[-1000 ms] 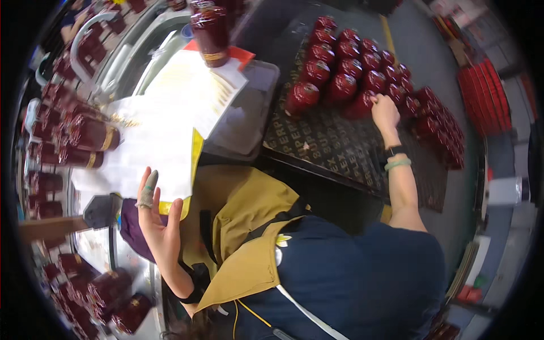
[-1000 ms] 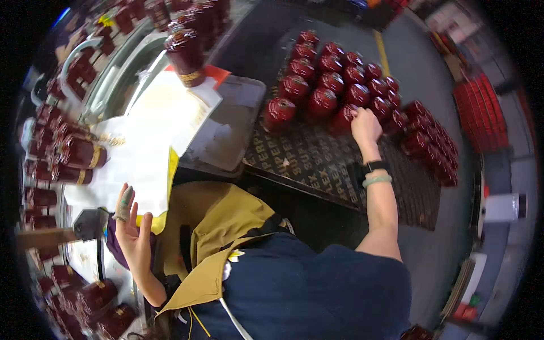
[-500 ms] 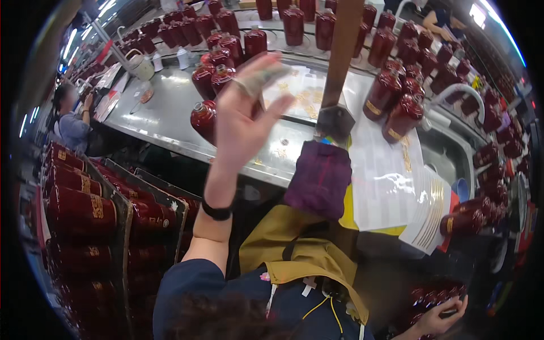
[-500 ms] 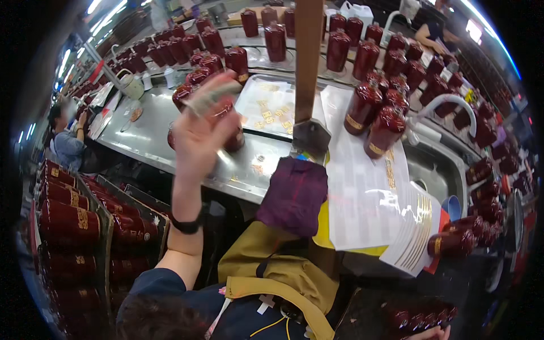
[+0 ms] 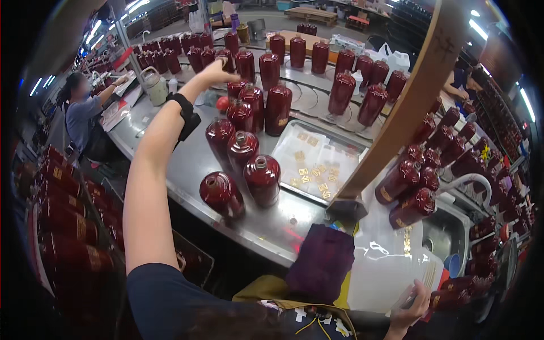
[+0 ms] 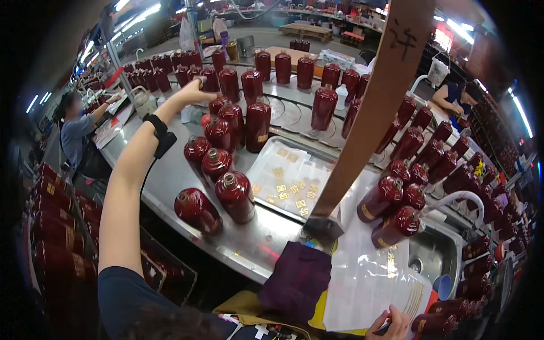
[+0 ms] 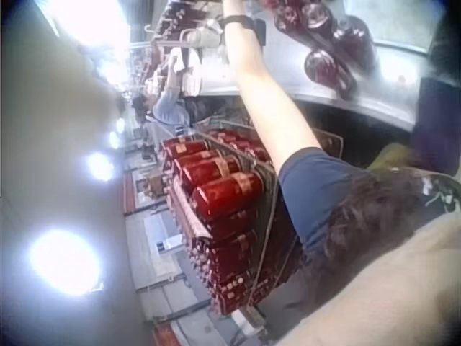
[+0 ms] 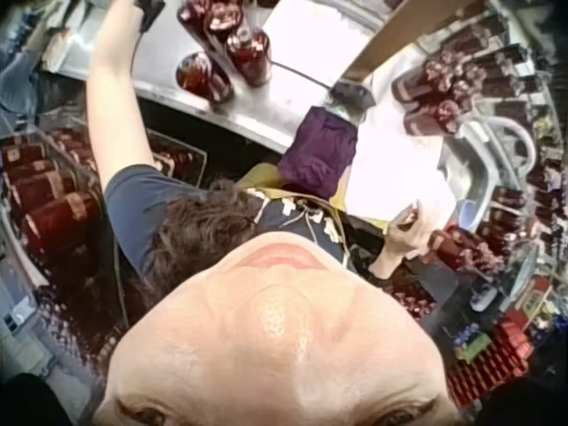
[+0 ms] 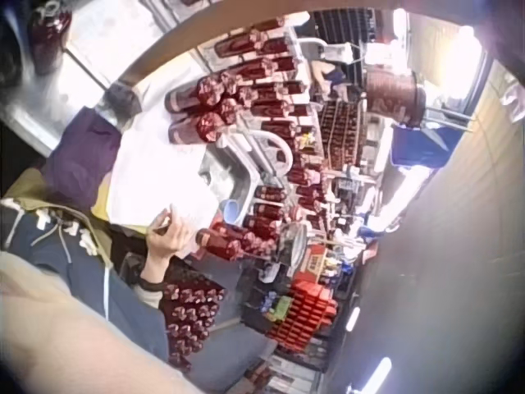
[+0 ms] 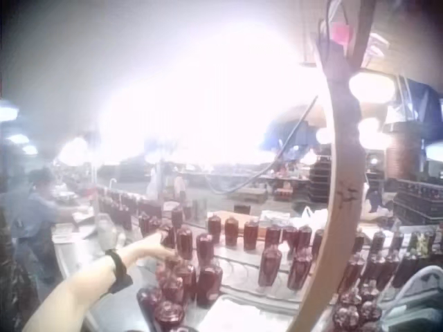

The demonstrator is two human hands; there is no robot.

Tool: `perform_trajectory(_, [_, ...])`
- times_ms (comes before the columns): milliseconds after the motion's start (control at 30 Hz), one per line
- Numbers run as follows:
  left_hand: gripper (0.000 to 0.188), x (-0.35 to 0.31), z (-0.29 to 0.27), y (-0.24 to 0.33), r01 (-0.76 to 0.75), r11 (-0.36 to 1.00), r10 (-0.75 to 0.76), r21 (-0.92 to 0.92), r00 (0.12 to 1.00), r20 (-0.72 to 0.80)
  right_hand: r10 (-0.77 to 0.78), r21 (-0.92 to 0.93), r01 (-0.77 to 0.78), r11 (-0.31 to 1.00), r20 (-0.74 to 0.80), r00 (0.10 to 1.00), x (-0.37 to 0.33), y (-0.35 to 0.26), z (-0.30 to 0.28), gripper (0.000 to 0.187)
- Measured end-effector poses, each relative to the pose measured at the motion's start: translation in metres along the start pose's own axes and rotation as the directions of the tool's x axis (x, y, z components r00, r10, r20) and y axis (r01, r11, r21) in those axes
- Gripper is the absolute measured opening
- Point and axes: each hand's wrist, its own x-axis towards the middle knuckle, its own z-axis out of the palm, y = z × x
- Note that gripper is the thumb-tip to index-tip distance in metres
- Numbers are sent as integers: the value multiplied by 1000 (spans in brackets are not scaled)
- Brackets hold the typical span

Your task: Applying decorative gold labels and cleaning red liquor bottles at a manufacturing workstation.

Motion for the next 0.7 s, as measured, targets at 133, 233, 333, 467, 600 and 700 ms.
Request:
perform_trajectory(133, [112, 32, 42, -66, -255, 938, 281, -236, 957, 80, -72, -18, 73, 997, 47, 996, 18, -6, 24, 28])
perform_trajectory(233, [98, 52, 58, -77, 20, 969, 54, -244, 955, 293, -40, -61, 45, 997, 79, 996, 33, -14, 29, 22])
perform_trajectory(333, [84, 58, 66, -85, -5, 888, 157, -461, 944, 291, -72, -82, 79, 993, 80, 994, 37, -14, 40, 17])
perform_trajectory(467, [74, 32, 62, -88, -99, 937, 119, -335, 992, 38, 5, 7, -6, 1000, 169, 986, 29, -9, 57, 34])
perform_trajectory(600, [84, 0, 14, -69, -77, 847, -25, -525, 982, -185, -123, 77, 113, 991, 138, 983, 35, -14, 55, 30])
perform_trajectory(700, [84, -19, -46, -30, -282, 827, 45, -487, 896, -442, -84, 135, 66, 989, 131, 988, 30, -19, 50, 28])
